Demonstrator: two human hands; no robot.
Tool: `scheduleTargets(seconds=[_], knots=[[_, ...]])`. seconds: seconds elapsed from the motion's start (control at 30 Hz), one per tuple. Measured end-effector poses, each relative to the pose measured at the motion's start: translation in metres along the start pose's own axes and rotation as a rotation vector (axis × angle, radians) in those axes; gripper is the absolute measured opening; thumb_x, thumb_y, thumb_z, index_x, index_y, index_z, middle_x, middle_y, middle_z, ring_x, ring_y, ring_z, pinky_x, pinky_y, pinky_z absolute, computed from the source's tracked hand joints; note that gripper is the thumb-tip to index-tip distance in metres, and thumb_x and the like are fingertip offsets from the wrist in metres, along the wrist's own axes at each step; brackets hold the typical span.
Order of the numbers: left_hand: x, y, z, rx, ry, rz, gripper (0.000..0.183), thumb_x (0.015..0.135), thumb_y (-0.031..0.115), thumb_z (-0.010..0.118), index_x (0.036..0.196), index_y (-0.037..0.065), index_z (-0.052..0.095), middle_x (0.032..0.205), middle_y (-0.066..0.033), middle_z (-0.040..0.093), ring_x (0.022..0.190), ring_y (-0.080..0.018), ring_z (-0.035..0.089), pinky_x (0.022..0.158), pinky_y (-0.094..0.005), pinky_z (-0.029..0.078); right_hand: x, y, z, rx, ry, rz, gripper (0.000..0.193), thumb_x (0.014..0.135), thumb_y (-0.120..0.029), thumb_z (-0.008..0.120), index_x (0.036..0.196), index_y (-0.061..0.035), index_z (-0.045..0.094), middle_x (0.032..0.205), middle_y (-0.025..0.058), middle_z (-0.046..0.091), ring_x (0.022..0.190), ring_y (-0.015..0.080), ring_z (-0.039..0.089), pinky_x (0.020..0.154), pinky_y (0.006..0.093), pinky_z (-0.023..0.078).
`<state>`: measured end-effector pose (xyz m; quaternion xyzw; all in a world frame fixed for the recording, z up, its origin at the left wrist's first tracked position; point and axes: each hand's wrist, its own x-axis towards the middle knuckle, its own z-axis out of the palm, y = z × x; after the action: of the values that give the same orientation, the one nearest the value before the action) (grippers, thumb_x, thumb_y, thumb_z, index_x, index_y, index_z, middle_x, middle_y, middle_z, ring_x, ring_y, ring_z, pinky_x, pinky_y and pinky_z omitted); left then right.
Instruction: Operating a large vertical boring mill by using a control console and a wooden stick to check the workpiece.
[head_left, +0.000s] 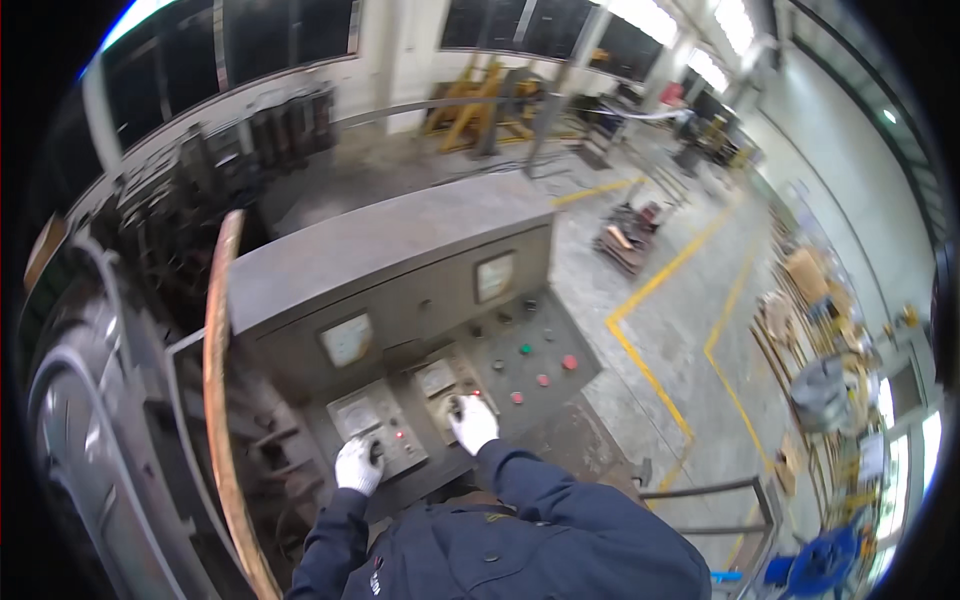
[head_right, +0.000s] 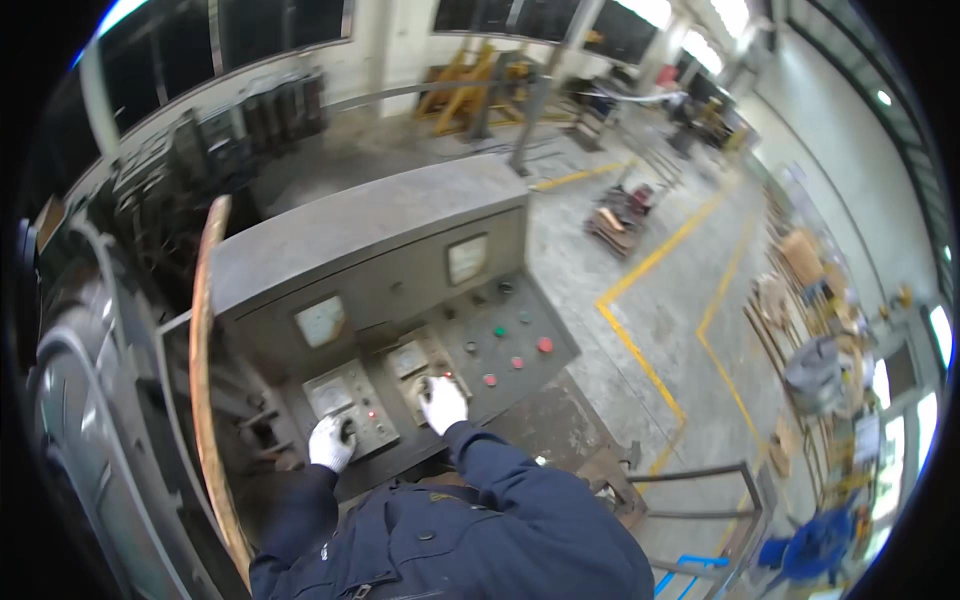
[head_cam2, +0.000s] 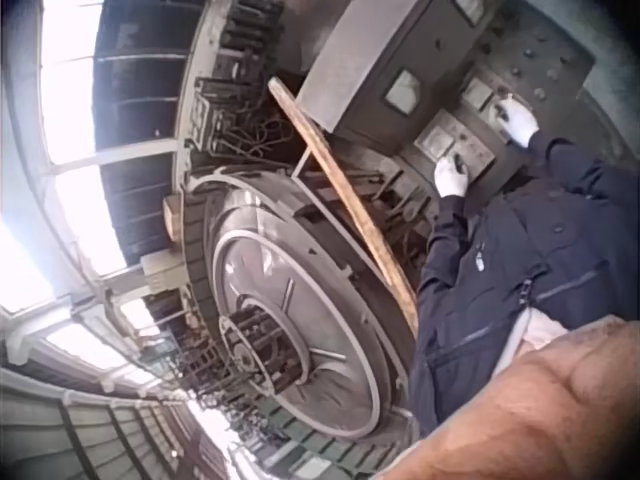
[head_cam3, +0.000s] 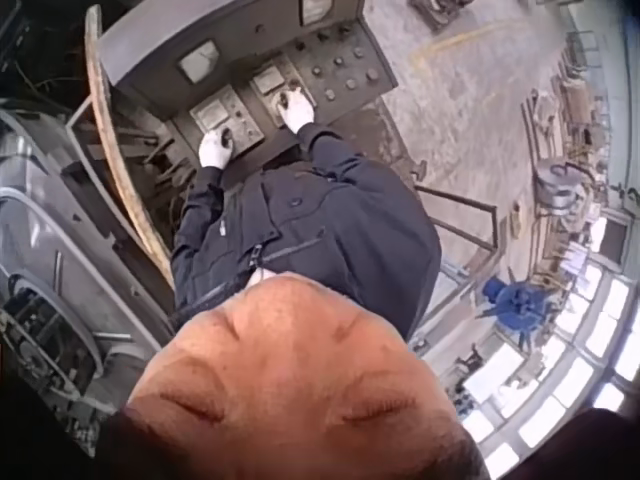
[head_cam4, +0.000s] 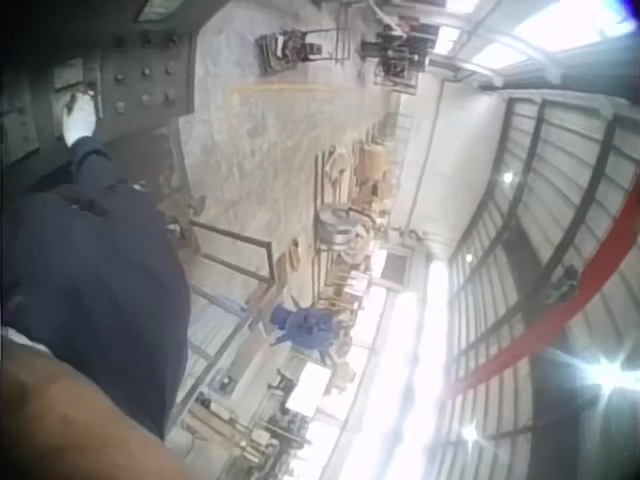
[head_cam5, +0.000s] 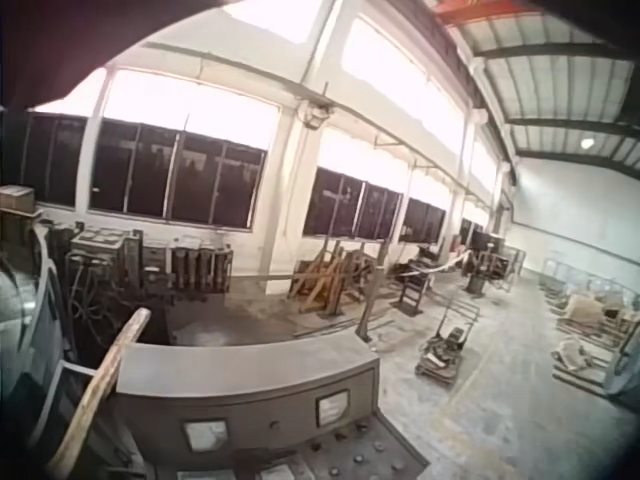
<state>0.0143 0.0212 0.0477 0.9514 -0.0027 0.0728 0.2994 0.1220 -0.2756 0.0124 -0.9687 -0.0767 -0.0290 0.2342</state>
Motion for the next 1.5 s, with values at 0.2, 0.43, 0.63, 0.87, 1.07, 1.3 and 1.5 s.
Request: scheduleTargets(seconds=[0.2,0.43,0.63,0.87,1.07,1.3,1.5], knots=[[-0.003,-0.007,-0.004,0.057,-0.065,-0.036,0.028,0.086,0.026,0.078,0.105,0.006,0.076,0.1,-0.0212,0.074,0.096,-0.042,0.073,0.086,-0.0529,0.06,-0.003,0.001,0.0,0.0,0.051,-0.022,0.045,0.093,-0.027,0.078,0.13,-0.001,0.072,0.123,0.0226,0.075,0.117,0.0407,0.071,0.104,0.048,0.056],[-0.011,-0.014,0.008,0.024,-0.059,-0.039,0.026,0.09,0.022,0.073,0.11,0.007,0.074,0.103,-0.0182,0.071,0.099,-0.0381,0.072,0.088,-0.0499,0.057,-0.001,0.005,-0.001,0.081,0.038,-0.101,0.041,0.091,-0.02,0.081,0.125,0.0016,0.074,0.113,0.0212,0.073,0.104,0.0378,0.072,0.095,0.0457,0.057],[-0.013,-0.016,0.021,0.032,0.039,-0.031,0.019,0.092,0.019,0.071,0.105,0.006,0.074,0.099,-0.0179,0.071,0.093,-0.0376,0.073,0.083,-0.0504,0.058,0.003,0.001,-0.003,0.099,0.003,-0.082,0.039,0.092,-0.016,0.08,0.126,0.0006,0.073,0.115,0.0209,0.074,0.107,0.0371,0.072,0.098,0.045,0.057],[-0.01,-0.018,0.018,-0.022,0.001,-0.037,0.021,0.093,0.018,0.069,0.107,0.004,0.074,0.1,-0.0186,0.073,0.095,-0.038,0.074,0.082,-0.0512,0.059,0.004,0.002,-0.002,0.156,-0.012,-0.056,0.038,0.094,-0.012,0.079,0.128,0.0024,0.072,0.122,0.0203,0.075,0.114,0.0354,0.073,0.103,0.0431,0.055],[-0.013,-0.023,0.022,-0.03,-0.005,-0.017,0.021,0.092,0.02,0.072,0.108,0.006,0.073,0.1,-0.016,0.07,0.094,-0.0367,0.071,0.082,-0.0501,0.058,0.005,0.008,0.003,0.13,-0.009,-0.055,0.039,0.094,-0.014,0.079,0.128,0.0033,0.072,0.121,0.0203,0.076,0.112,0.0339,0.074,0.102,0.0416,0.056],[-0.013,-0.023,0.029,-0.021,0.003,-0.007,0.015,0.099,0.02,0.064,0.103,0.008,0.073,0.097,-0.0153,0.069,0.093,-0.0357,0.07,0.08,-0.05,0.057,0.003,-0.001,-0.003,0.112,-0.014,-0.054,0.043,0.094,-0.013,0.079,0.132,0.0055,0.069,0.123,0.0209,0.076,0.112,0.0324,0.074,0.104,0.0401,0.056],[-0.012,-0.02,0.025,-0.014,-0.012,-0.004,0.013,0.098,0.019,0.064,0.102,0.009,0.072,0.097,-0.015,0.069,0.093,-0.0356,0.07,0.08,-0.0501,0.056,-0.001,-0.004,-0.006,0.115,-0.005,-0.072,0.042,0.094,-0.01,0.078,0.132,0.0065,0.069,0.122,0.021,0.074,0.112,0.0326,0.073,0.103,0.0408,0.055]])
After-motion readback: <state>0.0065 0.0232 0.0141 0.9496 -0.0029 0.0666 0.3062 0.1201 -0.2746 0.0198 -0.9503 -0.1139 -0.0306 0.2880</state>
